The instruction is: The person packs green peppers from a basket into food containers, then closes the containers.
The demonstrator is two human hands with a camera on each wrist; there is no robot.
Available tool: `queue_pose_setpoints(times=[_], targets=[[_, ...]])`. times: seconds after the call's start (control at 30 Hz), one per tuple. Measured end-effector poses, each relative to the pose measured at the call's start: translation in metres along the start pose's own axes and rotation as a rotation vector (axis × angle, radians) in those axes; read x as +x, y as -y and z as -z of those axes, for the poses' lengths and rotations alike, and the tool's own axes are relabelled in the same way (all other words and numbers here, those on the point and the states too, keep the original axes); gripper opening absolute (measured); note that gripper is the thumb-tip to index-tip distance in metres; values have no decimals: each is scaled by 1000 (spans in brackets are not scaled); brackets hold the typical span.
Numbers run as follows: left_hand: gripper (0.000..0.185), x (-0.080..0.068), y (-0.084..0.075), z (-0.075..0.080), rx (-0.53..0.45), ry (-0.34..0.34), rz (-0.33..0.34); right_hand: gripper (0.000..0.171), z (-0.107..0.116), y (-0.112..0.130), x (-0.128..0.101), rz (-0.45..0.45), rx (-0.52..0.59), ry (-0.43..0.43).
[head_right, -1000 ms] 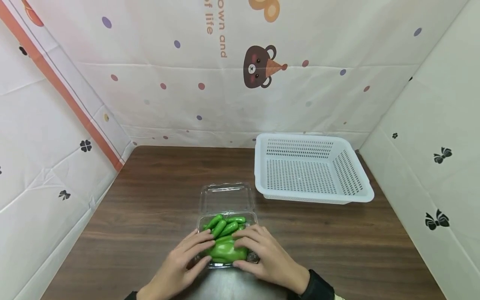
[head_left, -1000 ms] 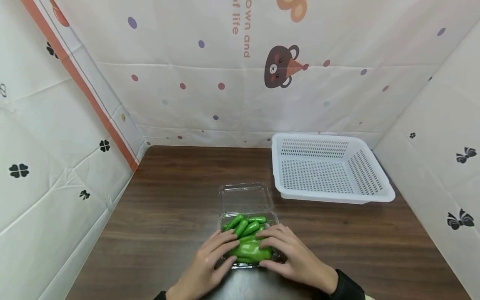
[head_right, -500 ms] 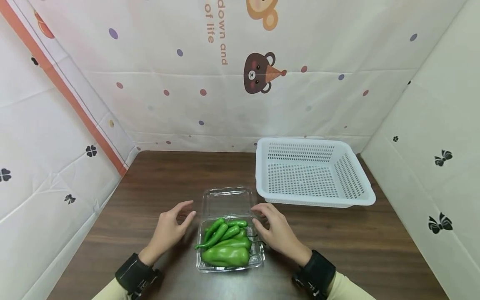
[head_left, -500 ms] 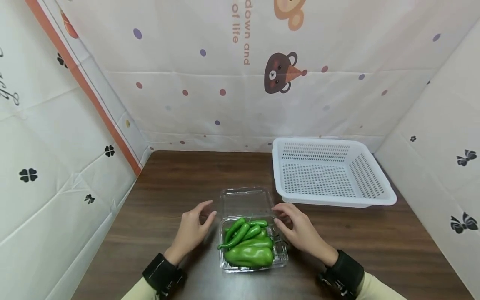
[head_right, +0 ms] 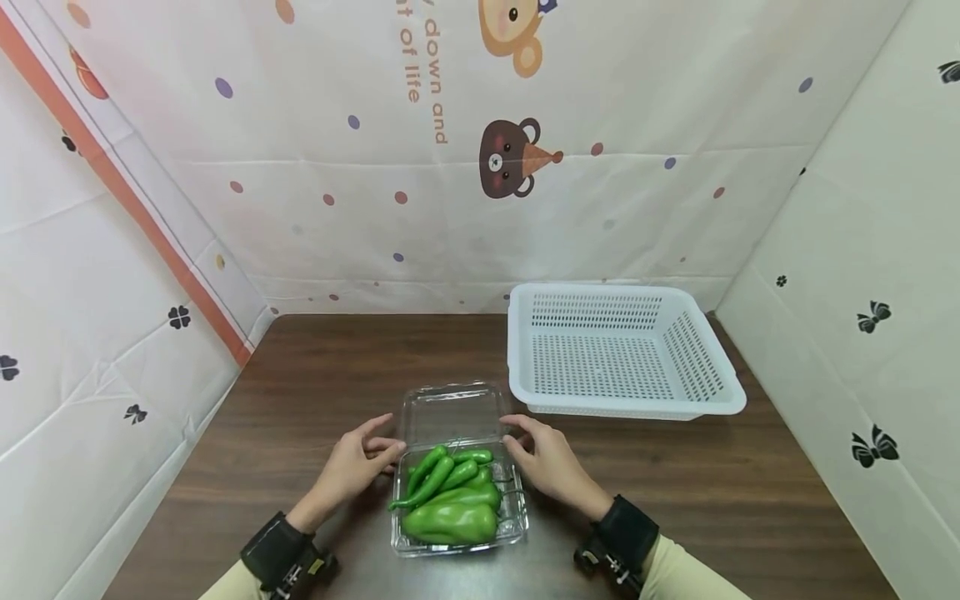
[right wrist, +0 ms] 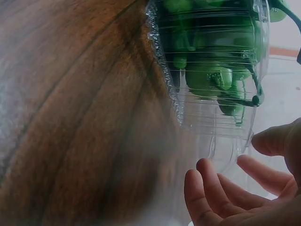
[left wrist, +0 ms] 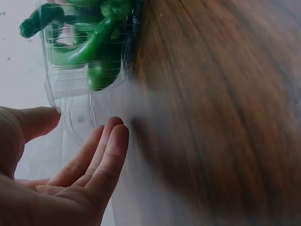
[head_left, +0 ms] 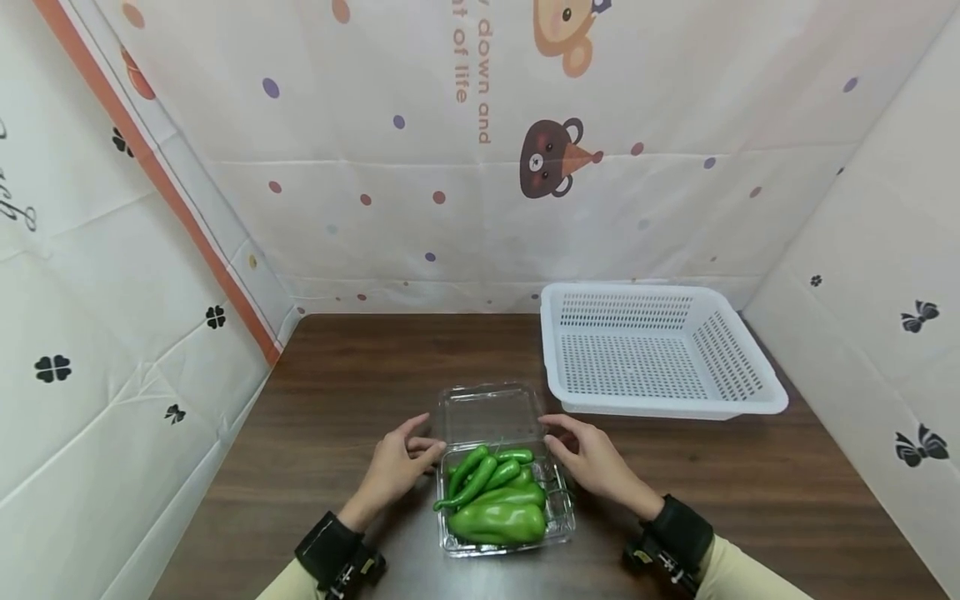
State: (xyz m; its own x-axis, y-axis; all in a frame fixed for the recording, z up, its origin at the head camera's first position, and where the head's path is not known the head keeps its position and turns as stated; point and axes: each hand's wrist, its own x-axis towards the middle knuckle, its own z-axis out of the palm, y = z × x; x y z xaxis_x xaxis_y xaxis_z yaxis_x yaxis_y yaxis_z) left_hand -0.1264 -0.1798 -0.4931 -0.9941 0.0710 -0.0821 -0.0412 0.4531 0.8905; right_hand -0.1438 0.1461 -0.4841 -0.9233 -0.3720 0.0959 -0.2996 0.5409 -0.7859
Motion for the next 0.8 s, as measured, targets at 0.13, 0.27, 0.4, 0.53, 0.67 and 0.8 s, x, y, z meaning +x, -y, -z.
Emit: queue_pose_setpoints(times=[0.13, 0.27, 0.4, 0.53, 0.67, 0.8], targets=[[63, -2, 1, 0, 11, 0, -10, 34, -3, -4, -1, -14, -1, -2], [62, -1, 0, 0, 27, -16, -28, 32, -6, -6, -1, 32, 5, -44], [64, 0, -1, -1, 16, -41, -32, 30, -7, -6, -1, 98, -2, -97], [66, 0, -3, -1, -9, -46, -53, 29, -8, -7, -3, 147, -8, -145], [64, -1, -4, -1, -24, -49, -93, 29, -8, -6, -5, 204, 1, -174], [63, -1, -6, 0, -34, -64, -143, 30, -5, -5, -8, 254, 12, -183]])
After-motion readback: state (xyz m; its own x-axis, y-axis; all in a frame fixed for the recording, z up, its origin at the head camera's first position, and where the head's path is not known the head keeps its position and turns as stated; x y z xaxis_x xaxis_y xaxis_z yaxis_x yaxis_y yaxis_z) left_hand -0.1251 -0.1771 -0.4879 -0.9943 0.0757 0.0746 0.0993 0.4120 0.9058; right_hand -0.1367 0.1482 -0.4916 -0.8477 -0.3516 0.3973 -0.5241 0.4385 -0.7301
